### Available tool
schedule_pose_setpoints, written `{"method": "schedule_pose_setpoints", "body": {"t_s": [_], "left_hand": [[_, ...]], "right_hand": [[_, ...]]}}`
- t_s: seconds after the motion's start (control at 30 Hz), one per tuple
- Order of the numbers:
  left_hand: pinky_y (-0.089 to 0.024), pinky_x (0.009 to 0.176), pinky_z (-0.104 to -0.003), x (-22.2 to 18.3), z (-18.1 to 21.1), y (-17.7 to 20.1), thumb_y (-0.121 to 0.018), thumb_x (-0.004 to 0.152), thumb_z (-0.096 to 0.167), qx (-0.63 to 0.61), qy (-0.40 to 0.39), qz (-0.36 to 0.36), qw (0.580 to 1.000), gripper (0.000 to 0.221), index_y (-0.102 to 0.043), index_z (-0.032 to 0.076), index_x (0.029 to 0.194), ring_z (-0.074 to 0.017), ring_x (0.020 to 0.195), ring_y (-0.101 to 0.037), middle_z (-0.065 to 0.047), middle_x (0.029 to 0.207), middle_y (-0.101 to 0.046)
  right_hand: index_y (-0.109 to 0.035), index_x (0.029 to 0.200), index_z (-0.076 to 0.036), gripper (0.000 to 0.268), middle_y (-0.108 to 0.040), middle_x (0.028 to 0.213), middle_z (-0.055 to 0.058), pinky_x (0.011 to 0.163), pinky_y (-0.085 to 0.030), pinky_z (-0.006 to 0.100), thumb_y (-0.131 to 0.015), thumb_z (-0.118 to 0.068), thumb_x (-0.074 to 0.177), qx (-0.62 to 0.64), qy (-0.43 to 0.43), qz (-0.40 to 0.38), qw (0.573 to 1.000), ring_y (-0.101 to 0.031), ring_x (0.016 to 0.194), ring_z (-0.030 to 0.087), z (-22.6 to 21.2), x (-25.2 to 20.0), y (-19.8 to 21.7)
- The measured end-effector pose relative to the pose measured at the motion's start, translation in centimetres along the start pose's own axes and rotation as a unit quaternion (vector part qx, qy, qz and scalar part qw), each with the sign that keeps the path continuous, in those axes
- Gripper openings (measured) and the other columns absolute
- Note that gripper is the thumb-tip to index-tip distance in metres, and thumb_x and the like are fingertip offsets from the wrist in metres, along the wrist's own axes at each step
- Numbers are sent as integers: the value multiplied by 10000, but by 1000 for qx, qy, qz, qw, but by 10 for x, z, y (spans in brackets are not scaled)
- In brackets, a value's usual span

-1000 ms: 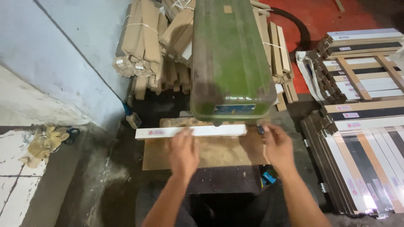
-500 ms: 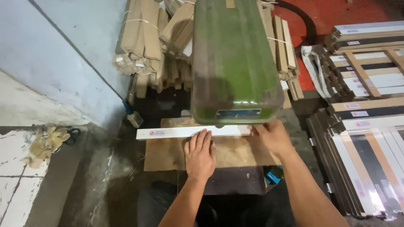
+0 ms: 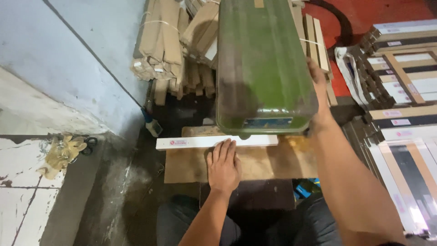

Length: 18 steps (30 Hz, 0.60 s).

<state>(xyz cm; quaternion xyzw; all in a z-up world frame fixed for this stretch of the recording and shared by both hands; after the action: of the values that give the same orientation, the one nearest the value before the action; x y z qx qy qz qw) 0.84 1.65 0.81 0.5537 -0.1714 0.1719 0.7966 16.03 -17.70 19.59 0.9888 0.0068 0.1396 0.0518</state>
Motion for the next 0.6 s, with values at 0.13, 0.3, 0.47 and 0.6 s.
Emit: {"method": "schedule_pose_setpoints", "body": {"t_s": [0.13, 0.3, 0.47, 0.6], "left_hand": [[-352, 1046, -475, -2, -1, -3, -468, 1008, 234, -12, -11, 1, 1000, 423, -577, 162, 1411, -254, 1346, -473, -35, 1400, -570], [-360, 1044, -458, -5, -2, -7, -466, 993, 262, 28, -20, 2, 999, 438, -567, 172, 1409, -242, 1360, -467, -26, 1410, -561], [-342, 1058, -454, -1, -3, -7, -433, 1012, 259, 26, -13, -10, 1000, 442, -554, 184, 1430, -228, 1360, -456, -14, 1419, -553], [-315, 1085, -459, -6, 0, -6, -418, 1032, 277, 26, -11, -9, 1000, 444, -538, 184, 1450, -225, 1378, -434, -10, 1439, -534]], "right_hand": [[-514, 1436, -44, 344, -583, 1317, 190, 1073, -490, 490, -430, -156, 1121, -3, 71, -4, 997, -606, 1251, 314, -5, -10, 18], [-493, 1389, 70, 298, -582, 1322, 278, 1137, -415, 533, -423, -35, 1118, -76, 213, -14, 974, -559, 1286, 367, -37, -57, 21], [-552, 1365, 60, 303, -588, 1247, 230, 1047, -477, 511, -453, -7, 1086, -152, 228, 55, 960, -602, 1193, 366, -26, -101, 25], [-636, 1289, 30, 278, -612, 1204, 129, 952, -535, 405, -530, -24, 1038, -214, 261, 92, 937, -606, 1144, 353, 3, -131, 30]]}}
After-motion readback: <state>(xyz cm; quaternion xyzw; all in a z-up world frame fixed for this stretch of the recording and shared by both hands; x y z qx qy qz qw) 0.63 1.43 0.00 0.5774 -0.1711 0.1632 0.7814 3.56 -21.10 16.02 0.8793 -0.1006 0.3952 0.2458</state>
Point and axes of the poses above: each hand's wrist, its own x-axis towards the middle knuckle, its own y-axis out of the back of the hand, z = x × y, the point moved 3 cm from there along x, towards the middle knuckle
